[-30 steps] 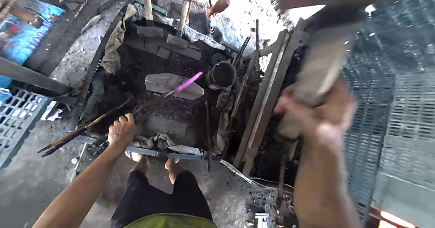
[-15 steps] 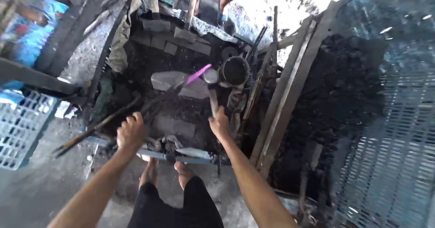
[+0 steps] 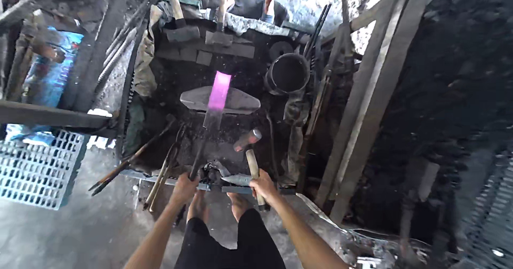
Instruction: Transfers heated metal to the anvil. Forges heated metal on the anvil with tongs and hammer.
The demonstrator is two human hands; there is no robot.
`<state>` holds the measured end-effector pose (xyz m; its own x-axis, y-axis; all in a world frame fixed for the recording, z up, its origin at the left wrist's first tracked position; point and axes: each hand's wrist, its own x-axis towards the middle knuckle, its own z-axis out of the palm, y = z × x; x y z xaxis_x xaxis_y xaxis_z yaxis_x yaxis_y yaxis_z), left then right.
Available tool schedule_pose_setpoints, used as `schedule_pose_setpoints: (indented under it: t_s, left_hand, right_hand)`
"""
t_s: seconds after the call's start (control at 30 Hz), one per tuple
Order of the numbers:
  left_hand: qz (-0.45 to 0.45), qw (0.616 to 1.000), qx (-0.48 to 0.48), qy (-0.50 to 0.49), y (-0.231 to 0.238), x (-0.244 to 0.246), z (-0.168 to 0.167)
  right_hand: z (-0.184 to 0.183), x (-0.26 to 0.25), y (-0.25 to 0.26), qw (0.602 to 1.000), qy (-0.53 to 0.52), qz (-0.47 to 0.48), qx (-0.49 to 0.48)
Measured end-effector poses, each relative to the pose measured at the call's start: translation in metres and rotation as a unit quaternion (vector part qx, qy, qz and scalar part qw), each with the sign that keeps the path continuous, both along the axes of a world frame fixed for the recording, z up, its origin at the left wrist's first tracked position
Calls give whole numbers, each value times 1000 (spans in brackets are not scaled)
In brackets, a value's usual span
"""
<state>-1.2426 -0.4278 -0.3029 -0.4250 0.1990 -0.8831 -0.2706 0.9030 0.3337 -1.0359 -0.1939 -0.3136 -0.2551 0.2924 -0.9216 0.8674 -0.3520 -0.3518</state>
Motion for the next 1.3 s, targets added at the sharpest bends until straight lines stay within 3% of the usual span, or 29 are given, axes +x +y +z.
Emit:
schedule_pose_setpoints:
  t_s: [0.1,0.2,0.37,0.53,0.87,0.93,0.97,1.0,1.07,1.1,1.17,1.2,1.27,1.3]
  left_hand:
    - [17,1000,-18,15,8,20,-21]
    - [37,999,0,29,12,31,-31]
    - [22,1000,-5,18,16,33,-37]
    - [86,993,51,-54,12,25,-33]
    - [174,960,165,-145,12,26,-29]
    - [207,919,232,-245,10,25,-17]
    - [220,875,281,-327,5,24,-12]
    - [236,809,341,-417,-3,26,-12]
    - [262,636,476,-548,-15,38,-29]
    - [286,620,496,-536,-18,45,-33]
    - [334,739,456,-367,-21,53,-28]
    - [311,811,418,-265,-19,51,-26]
    - [208,930,287,-99,-13,41,-18]
    - [132,968,209,-43,-11,36,-14]
  right_hand:
    - [-46,4,-23,999,-8,-8,-47]
    - [-69,7,-34,991,-3,-87,-103]
    - [-67,15,-31,951,0,-241,-194]
    - [-80,20,-43,960,12,-219,-172]
    - [-77,12,-47,930,28,-291,-223]
    - [-74,6,-48,932,37,-294,-207]
    - [-72,3,-46,943,46,-274,-182]
    - [-67,2,-44,959,55,-235,-148]
    - [-51,5,-39,985,69,-144,-72]
    - [-38,8,-36,990,72,-109,-48]
    - [-1,10,-26,994,77,-72,-27]
    - [20,5,-18,994,86,-63,-16]
    - [72,-10,-1,994,103,-32,30]
    - [101,-20,8,991,116,-14,65]
